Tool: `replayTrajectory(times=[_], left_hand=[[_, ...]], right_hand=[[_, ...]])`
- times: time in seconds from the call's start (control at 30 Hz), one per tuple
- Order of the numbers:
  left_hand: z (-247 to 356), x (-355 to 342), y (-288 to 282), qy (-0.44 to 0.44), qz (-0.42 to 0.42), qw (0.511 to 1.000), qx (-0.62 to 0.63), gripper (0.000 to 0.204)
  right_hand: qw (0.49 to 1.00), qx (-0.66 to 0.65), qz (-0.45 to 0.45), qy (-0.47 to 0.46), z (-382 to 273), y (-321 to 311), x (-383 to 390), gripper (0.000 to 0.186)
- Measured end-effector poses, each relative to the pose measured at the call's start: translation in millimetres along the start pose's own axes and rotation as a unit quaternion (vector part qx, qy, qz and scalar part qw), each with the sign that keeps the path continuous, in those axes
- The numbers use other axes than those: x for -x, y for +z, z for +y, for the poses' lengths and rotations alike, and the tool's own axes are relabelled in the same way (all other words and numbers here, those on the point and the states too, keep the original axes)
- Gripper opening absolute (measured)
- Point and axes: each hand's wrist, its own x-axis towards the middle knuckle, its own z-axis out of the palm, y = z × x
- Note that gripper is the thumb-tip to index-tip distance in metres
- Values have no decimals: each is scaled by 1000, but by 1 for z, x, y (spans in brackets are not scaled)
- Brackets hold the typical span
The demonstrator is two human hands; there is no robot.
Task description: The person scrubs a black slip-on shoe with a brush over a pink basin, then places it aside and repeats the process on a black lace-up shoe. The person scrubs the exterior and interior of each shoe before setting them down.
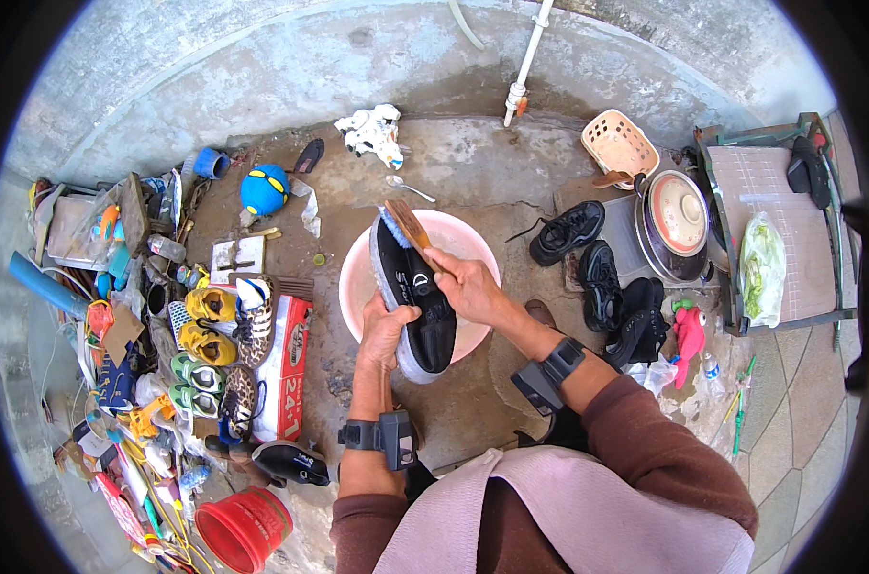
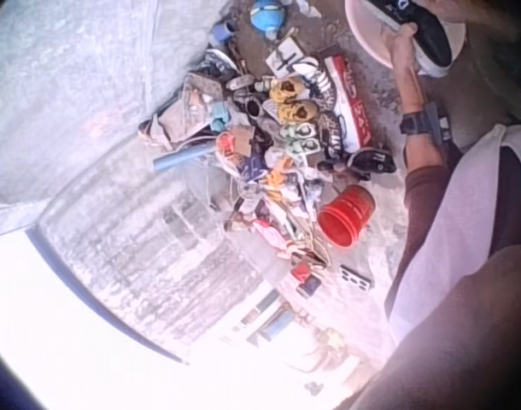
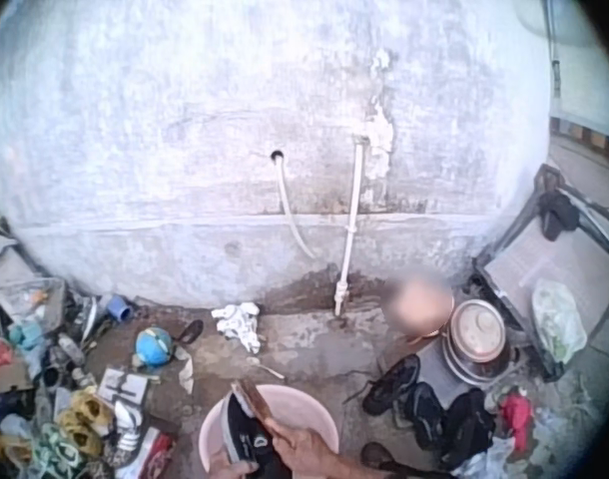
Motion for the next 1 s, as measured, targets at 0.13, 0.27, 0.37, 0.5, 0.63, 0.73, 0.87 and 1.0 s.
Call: replayTrajectory(times=[0.13,0.27,0.37,0.5,0.63,0.73,0.87,1.0], left_hand=[[0,-5,-18,12,45,999,9,48],[5,-4,-27,11,37,999,20,48],[0,2,-15,2,12,999,-33,51],[-2,3,3,-1,2,999,-45,52],[8,7,6,14,-20,996,-82,57],[12,11,6,30,-32,990,-136,64],[6,12,4,135,-31,930,-341,76],[-3,8,0,237,-50,790,-564,91]], right_hand=[[992,-94,-80,-38,-27,1,28,43],[993,-39,-95,-50,-35,9,32,44],[996,-13,25,-84,-20,13,13,41],[999,47,-2,20,4,0,2,40],[997,39,64,-10,12,-10,-11,42],[994,-41,84,62,8,-19,-22,45],[895,-342,118,260,-2,-30,-29,54],[829,-469,124,277,-7,-34,-29,36]])
